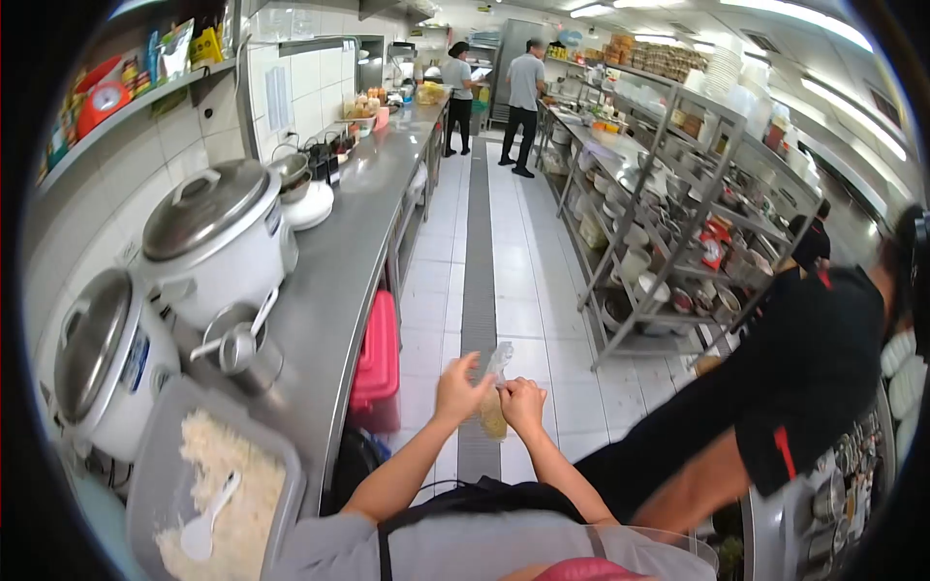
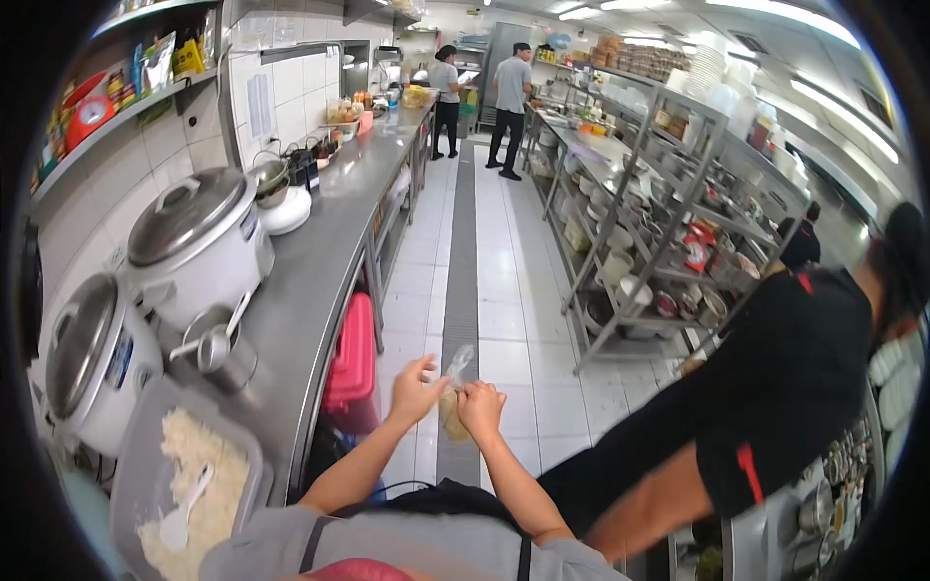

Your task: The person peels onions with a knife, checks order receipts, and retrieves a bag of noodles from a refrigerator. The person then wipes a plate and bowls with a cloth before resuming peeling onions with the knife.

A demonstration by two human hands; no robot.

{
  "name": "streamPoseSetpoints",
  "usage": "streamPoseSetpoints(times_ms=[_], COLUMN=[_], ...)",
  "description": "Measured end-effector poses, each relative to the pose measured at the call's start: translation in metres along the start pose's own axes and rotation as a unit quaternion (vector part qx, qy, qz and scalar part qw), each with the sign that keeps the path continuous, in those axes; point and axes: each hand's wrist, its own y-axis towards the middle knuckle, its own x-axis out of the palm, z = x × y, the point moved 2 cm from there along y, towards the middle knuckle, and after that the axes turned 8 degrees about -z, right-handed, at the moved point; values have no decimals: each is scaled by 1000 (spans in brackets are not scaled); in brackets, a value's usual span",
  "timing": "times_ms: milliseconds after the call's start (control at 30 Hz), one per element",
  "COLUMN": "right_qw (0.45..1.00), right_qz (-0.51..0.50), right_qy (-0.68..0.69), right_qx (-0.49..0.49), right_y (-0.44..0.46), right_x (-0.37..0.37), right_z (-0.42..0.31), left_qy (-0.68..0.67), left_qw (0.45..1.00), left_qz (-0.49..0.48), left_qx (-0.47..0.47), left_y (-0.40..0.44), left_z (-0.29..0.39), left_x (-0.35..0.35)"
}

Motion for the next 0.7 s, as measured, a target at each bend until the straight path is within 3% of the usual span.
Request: streamPoseSetpoints(times_ms=[100, 167, 267, 333, 400, 433, 500, 567, 633, 700], right_qw=[999, 999, 994, 982, 980, 970, 953, 892, 840, 786], right_qz=[-11, 2, -61, -180, -195, -223, -254, -307, -410, -428], right_qy=[28, 41, 94, 60, -30, 3, -50, -64, -192, -124], right_qx=[11, 8, 16, -13, -6, 99, 157, 326, 299, 428], right_y=[93, 157, 234, 263, 274, 275, 271, 273, 273, 255], right_x=[40, 73, 147, 199, 233, 235, 248, 234, 232, 241], right_z=[33, 60, 133, 195, 251, 276, 335, 361, 393, 435], left_qy=[-69, -17, -14, -55, -48, -48, -36, -22, 17, 81], left_qw=[991, 989, 986, 980, 986, 989, 998, 999, 996, 989], left_qz=[106, 145, 158, 138, 126, 120, 56, -14, -75, -120], left_qx=[-32, -20, -54, -133, -94, -75, -11, 34, 47, 42], left_y=[71, 108, 162, 211, 288, 327, 420, 510, 595, 674], left_z=[-45, -74, -135, -168, -186, -192, -192, -189, -212, -259], left_x=[-36, -60, -72, -74, -66, -58, -34, -5, 24, 64])
